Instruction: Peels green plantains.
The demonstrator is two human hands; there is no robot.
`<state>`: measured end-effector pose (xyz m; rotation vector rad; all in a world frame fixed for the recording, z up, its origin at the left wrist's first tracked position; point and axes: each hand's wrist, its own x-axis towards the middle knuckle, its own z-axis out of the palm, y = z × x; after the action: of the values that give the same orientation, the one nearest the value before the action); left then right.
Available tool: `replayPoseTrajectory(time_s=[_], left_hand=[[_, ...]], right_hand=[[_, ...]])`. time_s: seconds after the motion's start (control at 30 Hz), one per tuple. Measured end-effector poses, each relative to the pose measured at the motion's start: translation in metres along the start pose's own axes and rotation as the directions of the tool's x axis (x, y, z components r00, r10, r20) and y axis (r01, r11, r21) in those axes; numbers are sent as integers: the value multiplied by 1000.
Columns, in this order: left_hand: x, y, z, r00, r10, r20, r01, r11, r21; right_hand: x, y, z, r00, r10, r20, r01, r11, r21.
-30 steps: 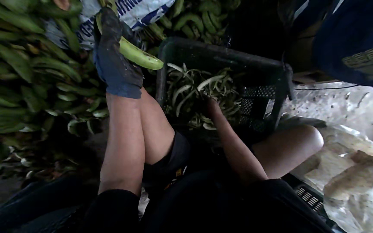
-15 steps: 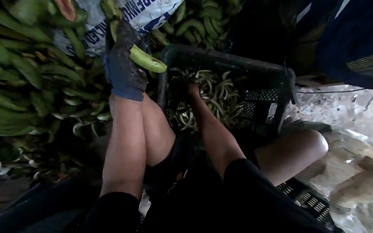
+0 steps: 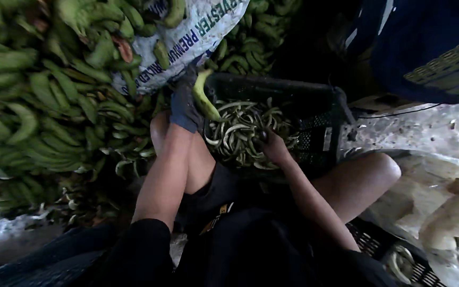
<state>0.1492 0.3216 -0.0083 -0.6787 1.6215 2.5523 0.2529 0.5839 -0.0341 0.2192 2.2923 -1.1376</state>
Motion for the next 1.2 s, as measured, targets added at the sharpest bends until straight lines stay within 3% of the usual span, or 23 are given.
replayPoseTrajectory(time_s=[0.13, 0.23, 0.3, 0.37, 0.43, 0.5, 0.53, 0.57, 0.6, 0.63, 0.7, 0.73, 0.8, 0.87, 0.97, 1.1, 1.2], left_hand=[[-32, -18, 23, 983, -147, 110, 154, 986, -59], [-41, -32, 35, 954, -147, 262, 169, 984, -62], [-62, -53, 45, 954, -203, 219, 204, 979, 19], [-94, -78, 51, 919, -390, 65, 374, 911, 172], [-107, -93, 57, 882, -471, -25, 460, 846, 271], [-109, -83, 57, 919, -376, 117, 346, 913, 216], [-110, -70, 56, 926, -238, 294, 219, 971, 95], [-107, -57, 54, 890, -52, 452, 80, 996, -43], [-103, -43, 52, 843, 114, 525, -41, 988, -150], [-100, -32, 50, 820, 196, 538, -112, 976, -185], [-94, -24, 53, 856, 166, 489, -131, 986, -106], [-90, -29, 57, 886, 73, 458, -44, 996, -74], [-86, -44, 67, 883, -142, 448, 189, 980, -60], [-88, -53, 72, 913, -214, 348, 237, 971, -25], [-77, -63, 61, 983, -104, 153, 116, 990, -74], [-56, -49, 39, 1000, -23, -6, 22, 984, -177], [-34, -24, 14, 972, 142, -187, -136, 990, 42]], right_hand=[[-40, -6, -3, 976, -206, -64, 212, 970, 121], [-52, -6, -9, 948, -307, -80, 315, 937, 148], [-52, -2, -16, 958, -259, -123, 280, 938, 206], [-46, 9, -21, 971, -145, -191, 197, 938, 286], [-39, 18, -27, 964, -32, -265, 131, 921, 366], [-38, 26, -33, 946, 51, -321, 105, 887, 450], [-39, 29, -33, 937, 64, -343, 113, 875, 472], [-40, 29, -34, 930, 61, -363, 130, 868, 479], [-41, 29, -35, 925, 42, -378, 154, 867, 475], [-41, 27, -35, 924, 16, -381, 177, 867, 466], [-38, 24, -31, 932, -37, -361, 209, 867, 452], [-36, 22, -28, 939, -62, -338, 217, 871, 441], [-32, 21, -17, 950, -106, -292, 224, 886, 407], [-32, 22, -9, 951, -148, -272, 246, 896, 371], [-41, 26, -2, 952, -195, -238, 264, 915, 306], [-45, 21, 11, 955, -254, -154, 285, 927, 244], [-38, 9, 26, 982, -183, -48, 189, 933, 308]])
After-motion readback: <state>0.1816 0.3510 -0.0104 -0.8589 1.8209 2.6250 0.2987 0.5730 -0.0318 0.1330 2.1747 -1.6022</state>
